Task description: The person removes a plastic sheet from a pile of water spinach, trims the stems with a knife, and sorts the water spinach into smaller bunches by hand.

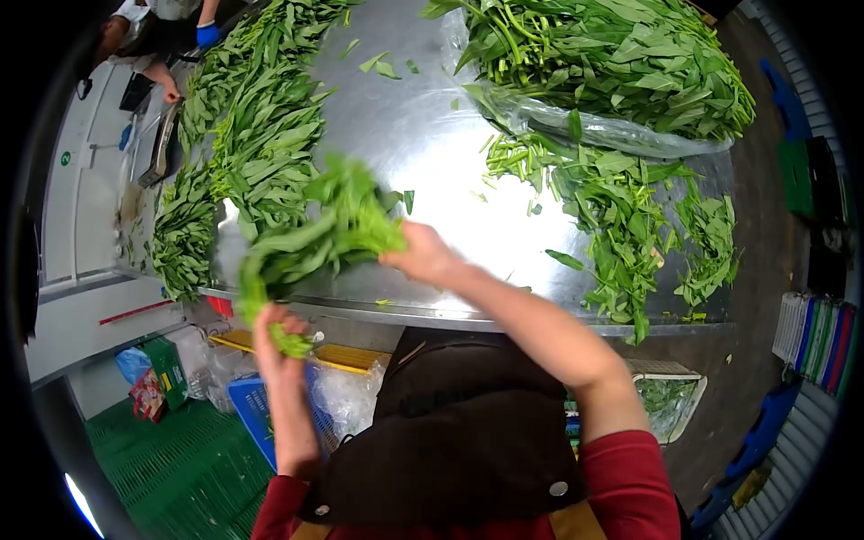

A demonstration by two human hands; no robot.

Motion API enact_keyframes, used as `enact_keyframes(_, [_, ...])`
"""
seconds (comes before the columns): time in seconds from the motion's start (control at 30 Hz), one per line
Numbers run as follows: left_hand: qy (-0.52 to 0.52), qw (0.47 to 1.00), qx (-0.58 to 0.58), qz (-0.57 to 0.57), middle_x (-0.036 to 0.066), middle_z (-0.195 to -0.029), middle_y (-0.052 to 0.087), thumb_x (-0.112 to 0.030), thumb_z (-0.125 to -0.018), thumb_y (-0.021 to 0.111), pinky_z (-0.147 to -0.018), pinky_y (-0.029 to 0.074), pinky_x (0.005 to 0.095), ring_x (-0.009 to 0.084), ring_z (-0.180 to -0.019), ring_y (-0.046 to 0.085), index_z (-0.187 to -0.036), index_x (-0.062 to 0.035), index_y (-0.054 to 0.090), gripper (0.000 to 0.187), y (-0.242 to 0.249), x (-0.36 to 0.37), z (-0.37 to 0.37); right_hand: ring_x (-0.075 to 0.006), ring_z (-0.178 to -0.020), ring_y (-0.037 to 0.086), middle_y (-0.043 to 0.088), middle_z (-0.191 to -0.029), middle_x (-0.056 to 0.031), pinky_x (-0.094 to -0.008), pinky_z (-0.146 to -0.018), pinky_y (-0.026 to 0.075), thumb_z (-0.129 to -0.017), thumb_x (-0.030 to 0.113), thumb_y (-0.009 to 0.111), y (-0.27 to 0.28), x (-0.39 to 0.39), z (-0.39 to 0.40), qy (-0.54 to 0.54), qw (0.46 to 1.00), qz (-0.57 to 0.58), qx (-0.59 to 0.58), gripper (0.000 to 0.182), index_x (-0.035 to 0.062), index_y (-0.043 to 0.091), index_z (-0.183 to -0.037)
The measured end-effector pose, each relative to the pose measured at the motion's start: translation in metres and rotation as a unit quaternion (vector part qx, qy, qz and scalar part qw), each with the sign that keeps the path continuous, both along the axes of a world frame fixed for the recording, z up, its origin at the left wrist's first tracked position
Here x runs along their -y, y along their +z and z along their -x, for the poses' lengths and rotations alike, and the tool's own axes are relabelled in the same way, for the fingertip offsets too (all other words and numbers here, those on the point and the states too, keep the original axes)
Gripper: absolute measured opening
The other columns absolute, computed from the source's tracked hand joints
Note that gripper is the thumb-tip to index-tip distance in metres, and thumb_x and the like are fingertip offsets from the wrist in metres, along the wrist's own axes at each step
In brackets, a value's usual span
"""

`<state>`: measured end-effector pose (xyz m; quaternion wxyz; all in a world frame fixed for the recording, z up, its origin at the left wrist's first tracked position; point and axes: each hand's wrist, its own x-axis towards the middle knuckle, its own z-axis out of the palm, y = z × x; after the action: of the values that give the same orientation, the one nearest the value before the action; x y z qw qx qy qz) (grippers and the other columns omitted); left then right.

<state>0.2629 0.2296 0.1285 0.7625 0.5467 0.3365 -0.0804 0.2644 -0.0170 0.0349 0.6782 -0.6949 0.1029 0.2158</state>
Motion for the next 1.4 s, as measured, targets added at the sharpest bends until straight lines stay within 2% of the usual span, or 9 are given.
enact_keyframes(0.13, [0.025, 0.98, 0.169, -0.105, -0.001, -0.07, 0.044, -0.018, -0.088, 0.06, -0.053, 0.036, 0.0269, 0.0086, -0.055, 0.038, -0.085, -0.0109, 0.048, 0.015, 0.033, -0.038, -0.024, -0.0053, -0.048, 0.043, 0.053, -0.064, 0.002, -0.022, -0.043, 0.036, -0.086, 0.02, 0.065, 0.064, 0.096, -0.005, -0.156, 0.983, 0.053, 0.08, 0.019, 0.0045, 0.056, -0.092])
enact_keyframes(0.23, [0.07, 0.992, 0.086, -0.064, -0.001, -0.072, 0.047, -0.019, -0.089, 0.061, -0.051, 0.036, 0.0247, 0.0085, -0.056, 0.04, -0.088, -0.0094, 0.049, 0.015, 0.021, -0.059, -0.056, -0.006, -0.044, 0.039, 0.049, -0.062, 0.0004, -0.0239, -0.038, 0.031, -0.086, 0.014, 0.063, 0.021, 0.142, -0.012, -0.152, 0.977, 0.042, -0.142, 0.014, 0.003, 0.054, -0.087])
enact_keyframes(0.33, [0.036, 0.982, 0.143, 0.117, -0.002, -0.072, 0.048, -0.018, -0.088, 0.062, -0.051, 0.037, 0.0237, 0.0088, -0.056, 0.041, -0.089, -0.0098, 0.049, 0.015, 0.042, -0.063, -0.062, -0.0042, -0.043, 0.033, 0.048, -0.065, 0.0003, -0.02, -0.038, 0.029, -0.086, 0.016, 0.062, 0.063, 0.152, -0.005, -0.253, 0.959, -0.118, -0.045, 0.016, 0.0023, 0.053, -0.086])
enact_keyframes(0.43, [0.005, 0.987, 0.154, -0.039, -0.002, -0.073, 0.049, -0.018, -0.087, 0.064, -0.051, 0.038, 0.0239, 0.0088, -0.055, 0.043, -0.088, -0.0106, 0.05, 0.015, 0.054, 0.025, -0.063, -0.0048, -0.044, 0.038, 0.049, -0.065, 0.0008, -0.0207, -0.039, 0.031, -0.085, 0.018, 0.063, 0.104, 0.113, -0.01, -0.274, 0.949, -0.144, 0.069, 0.02, 0.001, 0.055, -0.089])
enact_keyframes(0.67, [-0.249, 0.941, -0.125, 0.195, 0.005, -0.073, 0.056, -0.023, -0.087, 0.063, -0.053, 0.049, 0.0314, 0.0173, -0.059, 0.054, -0.091, -0.0068, 0.056, 0.018, -0.132, 0.128, -0.04, -0.013, -0.049, 0.052, 0.059, -0.068, -0.0061, -0.0273, -0.044, 0.042, -0.087, 0.021, 0.061, -0.036, 0.019, -0.007, -0.19, 0.966, -0.12, -0.128, 0.019, 0.002, 0.059, -0.091])
enact_keyframes(0.9, [-0.238, 0.945, -0.109, 0.194, 0.006, -0.081, 0.063, -0.02, -0.086, 0.062, -0.063, 0.052, 0.0315, 0.0195, -0.07, 0.061, -0.099, -0.0035, 0.059, 0.021, -0.152, 0.132, -0.024, -0.0115, -0.061, 0.055, 0.061, -0.076, -0.0054, -0.0248, -0.055, 0.045, -0.089, 0.024, 0.06, -0.051, 0.027, 0.012, -0.168, 0.966, -0.152, -0.121, 0.021, 0.0028, 0.06, -0.092])
enact_keyframes(1.03, [-0.191, 0.955, -0.115, 0.196, 0.009, -0.1, 0.064, -0.01, -0.083, 0.062, -0.077, 0.052, 0.0336, 0.0209, -0.087, 0.063, -0.112, 0.0001, 0.057, 0.03, -0.146, 0.136, -0.016, -0.0288, -0.086, 0.061, 0.062, -0.096, -0.0186, -0.0367, -0.075, 0.046, -0.089, 0.052, 0.051, -0.056, 0.03, 0.013, -0.099, 0.982, 0.15, -0.055, 0.061, -0.0068, 0.059, -0.101])
enact_keyframes(1.17, [-0.185, 0.945, -0.113, 0.246, 0.011, -0.107, 0.062, -0.009, -0.084, 0.059, -0.084, 0.051, 0.0369, 0.0233, -0.095, 0.061, -0.117, 0.0004, 0.053, 0.035, -0.151, 0.13, -0.011, -0.0379, -0.093, 0.053, 0.053, -0.105, -0.0241, -0.043, -0.085, 0.042, -0.092, 0.049, 0.044, -0.028, 0.038, 0.013, 0.04, 0.942, 0.329, 0.054, 0.061, -0.0101, 0.058, -0.103])
enact_keyframes(1.4, [-0.212, 0.894, -0.187, 0.349, 0.012, -0.113, 0.06, -0.008, -0.084, 0.058, -0.092, 0.048, 0.0427, 0.0269, -0.103, 0.059, -0.123, -0.0016, 0.049, 0.041, -0.142, 0.117, 0.009, -0.0365, -0.083, 0.056, 0.058, -0.084, -0.0201, -0.0447, -0.071, 0.045, -0.091, 0.042, 0.05, -0.031, 0.034, 0.036, -0.049, 0.909, 0.401, 0.102, 0.047, -0.0042, 0.061, -0.088])
